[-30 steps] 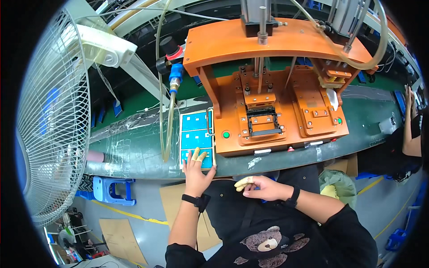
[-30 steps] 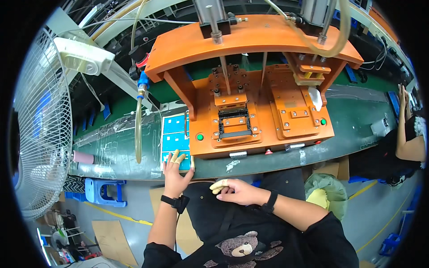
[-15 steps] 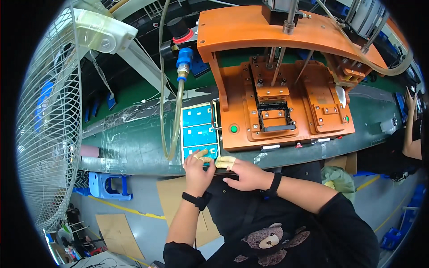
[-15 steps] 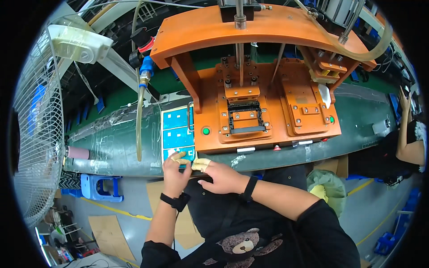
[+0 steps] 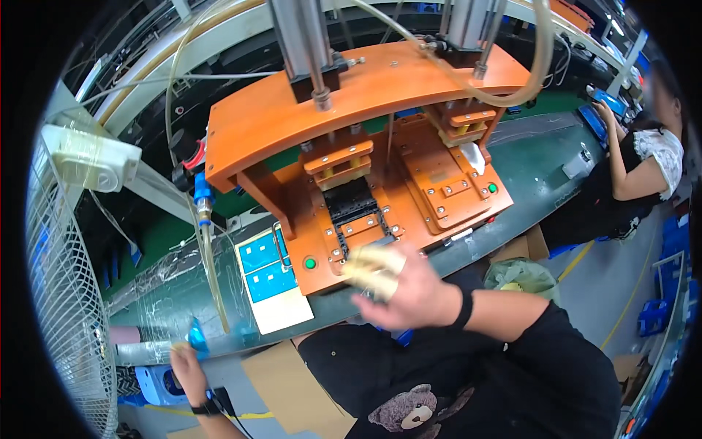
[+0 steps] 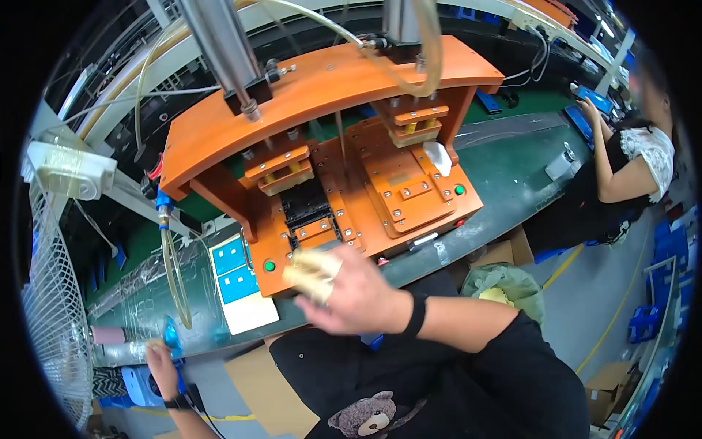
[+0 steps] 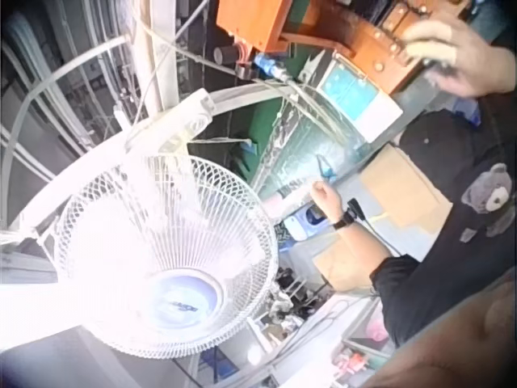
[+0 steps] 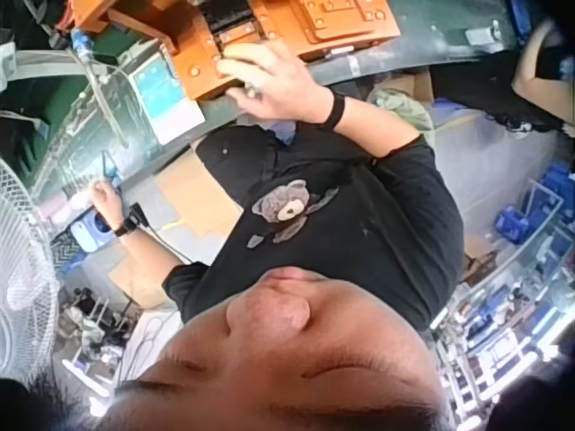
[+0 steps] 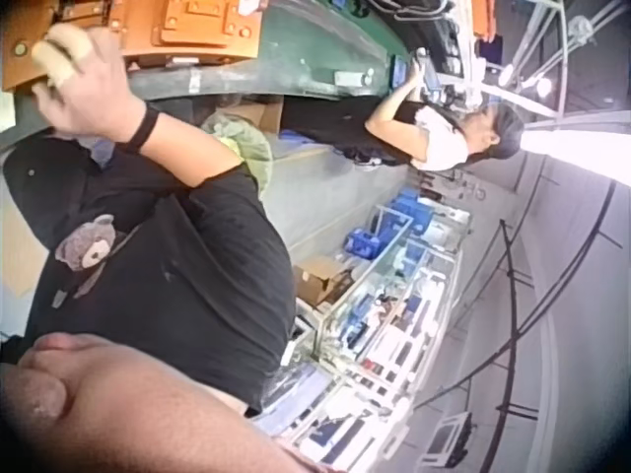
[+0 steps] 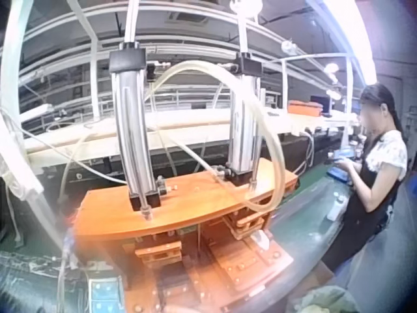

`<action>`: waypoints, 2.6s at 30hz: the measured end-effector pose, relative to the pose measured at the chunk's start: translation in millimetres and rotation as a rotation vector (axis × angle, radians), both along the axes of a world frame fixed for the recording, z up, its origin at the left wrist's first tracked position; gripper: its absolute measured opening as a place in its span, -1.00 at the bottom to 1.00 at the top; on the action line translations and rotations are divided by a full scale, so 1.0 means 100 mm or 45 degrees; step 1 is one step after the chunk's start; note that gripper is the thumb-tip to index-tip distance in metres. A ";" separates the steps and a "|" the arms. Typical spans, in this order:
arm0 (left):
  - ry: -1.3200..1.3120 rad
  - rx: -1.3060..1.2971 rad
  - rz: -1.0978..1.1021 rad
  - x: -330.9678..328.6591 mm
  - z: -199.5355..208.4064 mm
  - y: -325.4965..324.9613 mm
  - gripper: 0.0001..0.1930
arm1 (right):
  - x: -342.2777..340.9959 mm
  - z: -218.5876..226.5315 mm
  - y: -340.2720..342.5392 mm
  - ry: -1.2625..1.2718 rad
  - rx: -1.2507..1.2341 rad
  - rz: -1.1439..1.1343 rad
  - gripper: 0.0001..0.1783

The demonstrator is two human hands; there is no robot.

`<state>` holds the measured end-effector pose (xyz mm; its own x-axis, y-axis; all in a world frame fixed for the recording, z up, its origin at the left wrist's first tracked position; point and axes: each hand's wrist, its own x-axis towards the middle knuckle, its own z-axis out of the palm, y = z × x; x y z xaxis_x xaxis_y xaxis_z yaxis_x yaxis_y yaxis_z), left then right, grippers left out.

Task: Operator uses a semi-automatic press machine to assemble or bond plastic and electronic components.

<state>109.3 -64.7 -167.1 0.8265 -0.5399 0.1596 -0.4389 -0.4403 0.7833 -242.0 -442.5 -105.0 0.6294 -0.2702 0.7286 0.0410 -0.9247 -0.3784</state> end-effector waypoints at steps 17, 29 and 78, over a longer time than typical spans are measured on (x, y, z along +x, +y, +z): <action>-0.469 -0.015 -0.907 -1.58 0.82 -3.22 -0.93 | -2.07 0.61 -0.79 -0.464 1.121 -0.126 -0.74; -0.932 0.378 -0.790 -0.88 0.59 -4.05 -0.73 | -2.98 -1.60 -2.16 -1.493 1.933 -0.461 -0.75; -0.557 -0.268 -0.526 -2.30 0.39 -3.36 -0.62 | -2.09 -1.00 -4.82 0.682 0.616 -1.586 -0.40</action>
